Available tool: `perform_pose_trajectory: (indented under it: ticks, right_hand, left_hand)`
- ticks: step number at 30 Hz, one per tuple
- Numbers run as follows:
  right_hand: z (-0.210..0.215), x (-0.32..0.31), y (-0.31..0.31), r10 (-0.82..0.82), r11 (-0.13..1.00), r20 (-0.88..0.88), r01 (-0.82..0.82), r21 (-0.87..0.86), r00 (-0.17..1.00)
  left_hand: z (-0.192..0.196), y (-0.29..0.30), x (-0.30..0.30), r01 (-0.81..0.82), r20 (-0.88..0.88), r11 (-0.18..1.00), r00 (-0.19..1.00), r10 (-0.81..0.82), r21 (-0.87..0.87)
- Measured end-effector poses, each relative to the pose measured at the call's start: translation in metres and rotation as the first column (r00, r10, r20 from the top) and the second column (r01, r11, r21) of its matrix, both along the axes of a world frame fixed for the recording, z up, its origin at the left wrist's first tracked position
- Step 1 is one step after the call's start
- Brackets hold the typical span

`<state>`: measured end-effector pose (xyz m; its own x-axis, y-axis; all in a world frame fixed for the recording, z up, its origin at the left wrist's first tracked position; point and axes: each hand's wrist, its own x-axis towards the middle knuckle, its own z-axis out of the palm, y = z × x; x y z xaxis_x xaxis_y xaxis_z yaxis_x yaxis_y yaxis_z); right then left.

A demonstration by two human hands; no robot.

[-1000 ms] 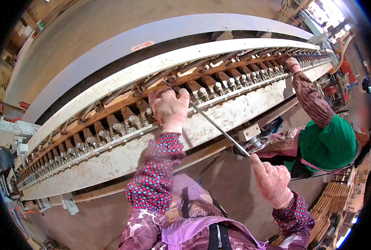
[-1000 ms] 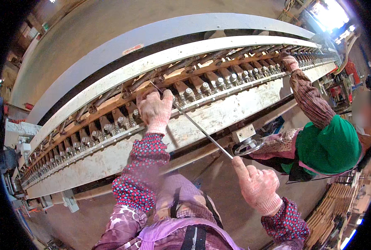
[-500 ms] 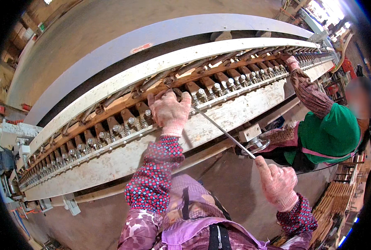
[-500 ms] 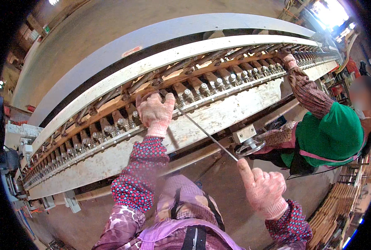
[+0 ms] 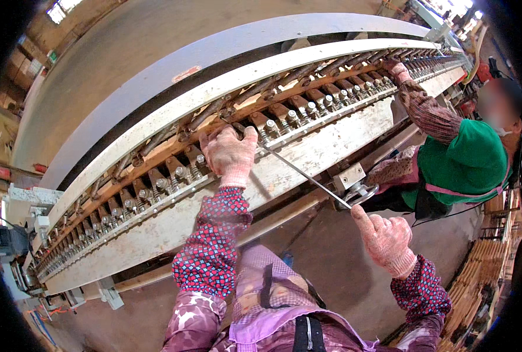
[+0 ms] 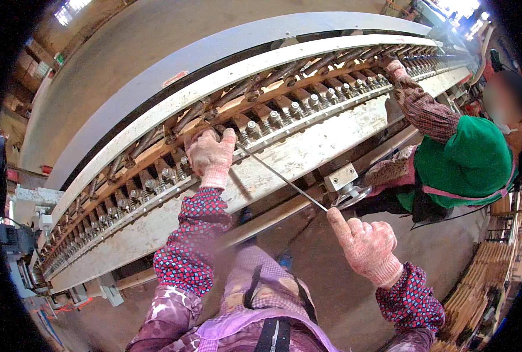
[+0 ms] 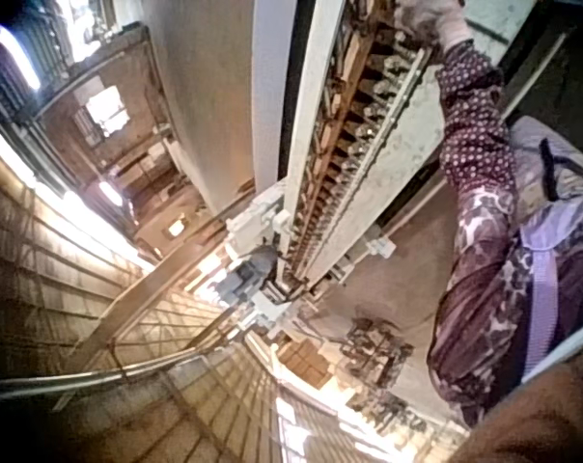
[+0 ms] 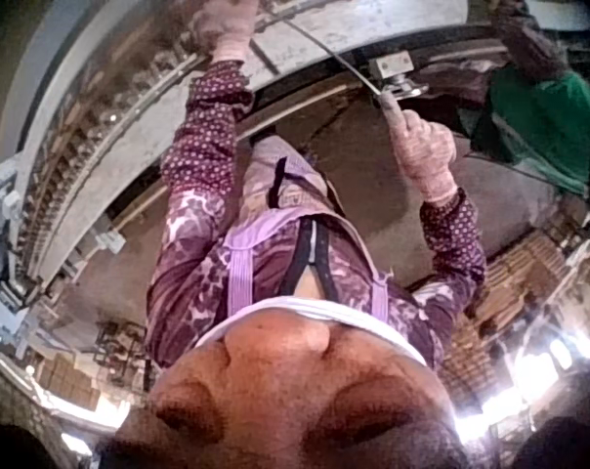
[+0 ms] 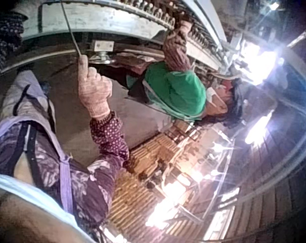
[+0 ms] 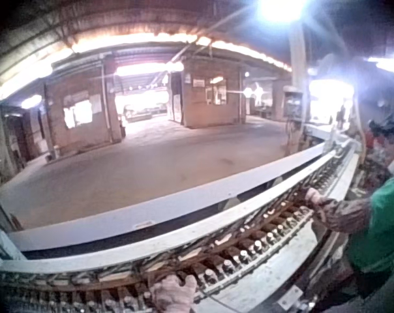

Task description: The person uses a long metal rod to adjust a series of metal rollers on a large industrial machine. They systematically move the rod along the row of rollers, applying pressure or making adjustments to each one.

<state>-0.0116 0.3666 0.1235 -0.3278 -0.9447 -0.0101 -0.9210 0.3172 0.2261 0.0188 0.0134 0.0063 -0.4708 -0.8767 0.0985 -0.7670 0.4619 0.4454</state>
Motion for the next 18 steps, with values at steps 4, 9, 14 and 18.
perform_pose_trajectory:
  ticks: [4, 9, 14, 18]
  right_hand:
    - [0.003, -0.001, -0.003, 0.030, 0.999, -0.037, -0.030, -0.022, 0.999]
    - [0.015, -0.035, -0.011, 0.123, 0.990, -0.218, -0.134, -0.034, 0.968]
    - [-0.007, -0.096, -0.001, 0.149, 0.981, -0.157, -0.166, -0.100, 0.976]
    - [-0.009, -0.069, 0.003, 0.079, 0.994, -0.037, -0.082, -0.074, 0.996]
  left_hand:
    - [-0.005, 0.001, -0.001, -0.045, -0.041, 0.997, 0.998, 0.042, -0.058]
    - [-0.003, 0.005, -0.002, -0.052, -0.053, 0.998, 0.997, 0.050, -0.037]
    - [0.002, 0.008, -0.011, -0.038, 0.016, 0.997, 0.999, 0.039, -0.063]
    - [0.002, 0.011, -0.011, -0.003, -0.012, 0.992, 1.000, 0.002, -0.129]
